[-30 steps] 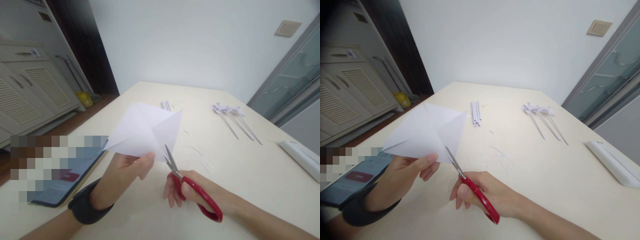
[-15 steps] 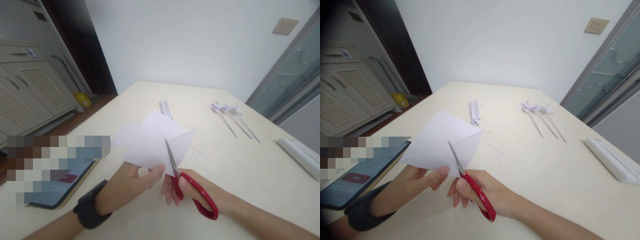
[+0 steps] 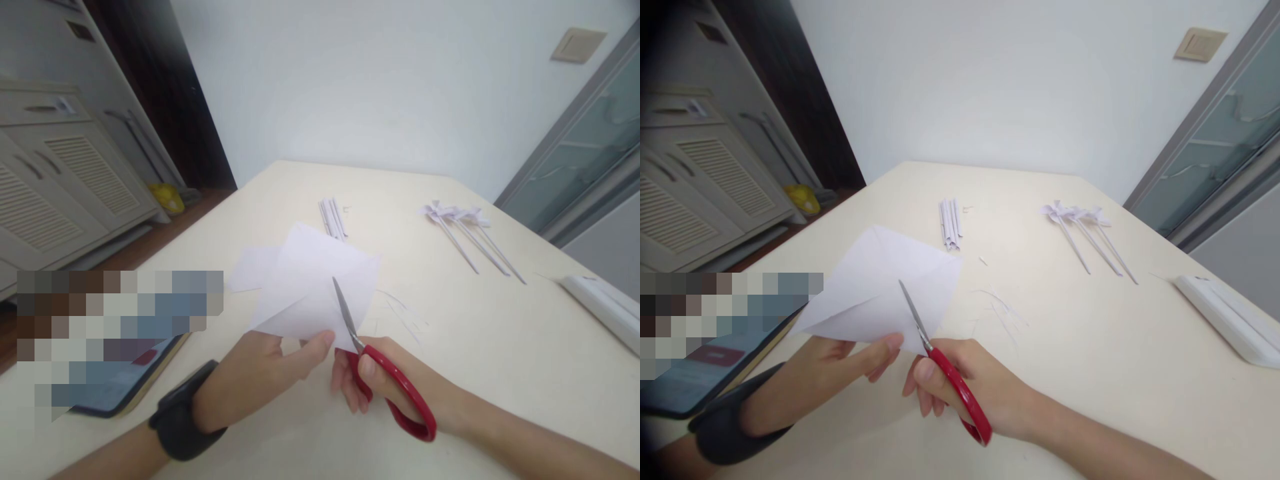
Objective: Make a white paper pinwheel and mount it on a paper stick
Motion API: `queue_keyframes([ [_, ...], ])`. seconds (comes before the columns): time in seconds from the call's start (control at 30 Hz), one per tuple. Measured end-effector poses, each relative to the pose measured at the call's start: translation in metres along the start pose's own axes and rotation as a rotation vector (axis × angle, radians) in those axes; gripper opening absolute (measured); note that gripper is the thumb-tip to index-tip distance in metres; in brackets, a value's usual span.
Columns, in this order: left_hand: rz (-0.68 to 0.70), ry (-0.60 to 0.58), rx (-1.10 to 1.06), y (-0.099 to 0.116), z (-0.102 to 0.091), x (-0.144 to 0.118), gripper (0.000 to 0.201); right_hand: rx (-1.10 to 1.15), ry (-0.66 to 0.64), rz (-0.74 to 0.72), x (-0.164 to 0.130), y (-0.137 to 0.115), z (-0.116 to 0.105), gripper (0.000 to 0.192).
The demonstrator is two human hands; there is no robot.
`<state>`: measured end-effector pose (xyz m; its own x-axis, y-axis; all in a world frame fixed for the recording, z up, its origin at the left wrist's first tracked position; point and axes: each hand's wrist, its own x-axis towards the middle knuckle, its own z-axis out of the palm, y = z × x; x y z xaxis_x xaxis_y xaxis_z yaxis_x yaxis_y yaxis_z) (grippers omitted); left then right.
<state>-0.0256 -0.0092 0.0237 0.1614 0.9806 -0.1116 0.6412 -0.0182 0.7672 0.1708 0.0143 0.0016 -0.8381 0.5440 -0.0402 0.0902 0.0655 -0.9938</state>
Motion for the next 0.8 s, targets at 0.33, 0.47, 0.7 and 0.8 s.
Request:
queue_keyframes([
  [0.33, 0.001, 0.004, 0.018, 0.015, -0.005, 0.001, 0.033, -0.068, 0.063, 0.093, -0.003, -0.001, -0.002, 0.047],
  [0.47, -0.009, 0.01, 0.037, 0.012, -0.004, 0.0, 0.035, -0.062, 0.082, 0.1, -0.002, 0.002, -0.002, 0.046],
  [0.7, -0.045, 0.02, 0.123, -0.007, 0.001, 0.001, 0.049, -0.022, 0.105, 0.068, -0.001, 0.004, -0.001, 0.045],
  [0.8, -0.044, 0.017, 0.147, -0.004, 0.001, 0.001, 0.051, 0.003, 0.116, 0.059, -0.001, 0.002, -0.001, 0.045],
])
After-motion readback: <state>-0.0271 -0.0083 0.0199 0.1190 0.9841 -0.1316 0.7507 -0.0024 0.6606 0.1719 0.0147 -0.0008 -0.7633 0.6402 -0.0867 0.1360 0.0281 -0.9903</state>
